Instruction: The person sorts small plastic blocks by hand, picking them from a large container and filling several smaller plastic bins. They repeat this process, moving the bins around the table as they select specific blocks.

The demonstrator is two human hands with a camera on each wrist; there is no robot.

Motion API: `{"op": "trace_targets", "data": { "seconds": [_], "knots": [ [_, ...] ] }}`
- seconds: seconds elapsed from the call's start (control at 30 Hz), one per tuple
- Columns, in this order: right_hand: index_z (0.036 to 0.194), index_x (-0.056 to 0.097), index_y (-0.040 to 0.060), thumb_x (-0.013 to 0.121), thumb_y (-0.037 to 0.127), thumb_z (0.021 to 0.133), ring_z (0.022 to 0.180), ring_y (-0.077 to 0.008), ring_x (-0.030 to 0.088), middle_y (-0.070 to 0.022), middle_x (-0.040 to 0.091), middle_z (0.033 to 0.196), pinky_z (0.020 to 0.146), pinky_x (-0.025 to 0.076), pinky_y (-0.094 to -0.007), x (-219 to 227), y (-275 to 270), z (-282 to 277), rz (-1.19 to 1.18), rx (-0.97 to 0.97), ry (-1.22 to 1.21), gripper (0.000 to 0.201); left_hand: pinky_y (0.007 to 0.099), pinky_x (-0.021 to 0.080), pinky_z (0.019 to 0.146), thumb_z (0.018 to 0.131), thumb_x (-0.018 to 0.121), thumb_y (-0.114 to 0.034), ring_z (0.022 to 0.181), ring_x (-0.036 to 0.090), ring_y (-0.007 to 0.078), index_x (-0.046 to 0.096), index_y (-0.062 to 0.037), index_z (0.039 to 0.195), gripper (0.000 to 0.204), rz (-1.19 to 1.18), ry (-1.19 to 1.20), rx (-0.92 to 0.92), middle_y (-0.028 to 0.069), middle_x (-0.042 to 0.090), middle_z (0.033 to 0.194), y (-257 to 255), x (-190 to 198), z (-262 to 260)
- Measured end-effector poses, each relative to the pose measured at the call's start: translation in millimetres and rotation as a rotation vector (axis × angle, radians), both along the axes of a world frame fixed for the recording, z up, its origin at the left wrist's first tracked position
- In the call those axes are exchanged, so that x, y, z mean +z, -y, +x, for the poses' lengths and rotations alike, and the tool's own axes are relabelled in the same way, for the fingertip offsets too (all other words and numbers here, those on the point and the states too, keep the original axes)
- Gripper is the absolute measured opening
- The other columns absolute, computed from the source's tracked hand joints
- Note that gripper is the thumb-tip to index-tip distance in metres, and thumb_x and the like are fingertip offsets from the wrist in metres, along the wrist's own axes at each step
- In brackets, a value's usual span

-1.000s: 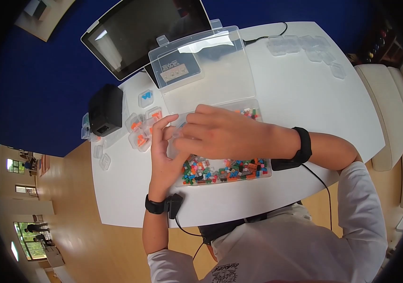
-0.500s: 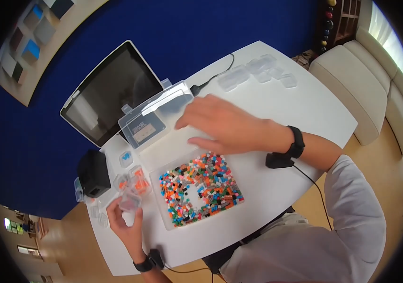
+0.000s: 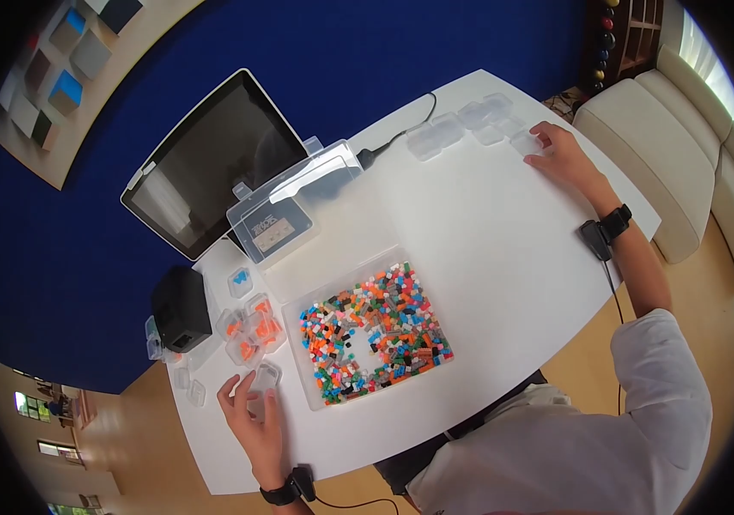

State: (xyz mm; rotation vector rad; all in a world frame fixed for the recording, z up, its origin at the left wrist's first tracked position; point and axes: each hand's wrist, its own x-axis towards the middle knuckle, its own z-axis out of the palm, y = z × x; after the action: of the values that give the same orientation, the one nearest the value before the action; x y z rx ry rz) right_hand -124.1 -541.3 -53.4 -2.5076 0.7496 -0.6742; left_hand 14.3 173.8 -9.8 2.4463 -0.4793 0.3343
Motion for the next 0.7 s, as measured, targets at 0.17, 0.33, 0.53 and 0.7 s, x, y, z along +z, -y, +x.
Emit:
{"op": "trace_targets", "data": {
  "seconds": [0.17,0.33,0.53,0.7],
  "knots": [
    [0.136,0.067,0.0025,0.098,0.028,0.092,0.106,-0.0304,0.073,-0.0184,0.071,0.126,0.095,0.062,-0.0435,4.2,-21.8,-3.8,-0.095,0.021,-0.064,0.059,0.0325,0.052,0.074,0.095,0.084,-0.001,0.097,0.072,0.0216,0.085,-0.0060,0.115,0.021,0.033,0.146,-0.413,0.0131,0.076,0.133,32.7,47.0,-22.7],
    [0.119,0.064,0.0010,0.098,0.029,0.089,0.105,-0.0329,0.075,-0.0208,0.073,0.117,0.092,0.061,-0.0459,14.6,-32.9,21.8,-0.120,0.100,-0.072,0.054,0.0334,0.055,0.075,0.094,0.085,0.001,0.096,0.072,0.0213,0.084,-0.0038,0.111,0.018,-0.083,0.129,-0.576,0.0126,0.078,0.130,81.9,75.2,-8.1],
    [0.135,0.071,0.0017,0.095,0.027,0.095,0.101,-0.0280,0.075,-0.0169,0.074,0.119,0.089,0.062,-0.0416,86.9,-136.4,49.9,-0.046,0.343,-0.028,0.053,0.0321,0.053,0.085,0.102,0.084,-0.018,0.102,0.075,0.0195,0.078,-0.0051,0.137,0.038,-0.211,0.056,-0.640,0.0137,0.080,0.134,123.5,63.4,44.5],
    [0.143,0.071,0.0045,0.090,0.024,0.101,0.113,-0.0297,0.072,-0.0151,0.068,0.129,0.096,0.061,-0.0424,128.1,-269.9,87.5,-0.006,0.954,0.331,0.050,0.0362,0.055,0.095,0.104,0.070,-0.062,0.111,0.077,0.0225,0.061,-0.0067,0.160,0.079,-0.452,-0.219,-0.775,0.0155,0.079,0.144,140.8,49.5,49.0]
  ]
}}
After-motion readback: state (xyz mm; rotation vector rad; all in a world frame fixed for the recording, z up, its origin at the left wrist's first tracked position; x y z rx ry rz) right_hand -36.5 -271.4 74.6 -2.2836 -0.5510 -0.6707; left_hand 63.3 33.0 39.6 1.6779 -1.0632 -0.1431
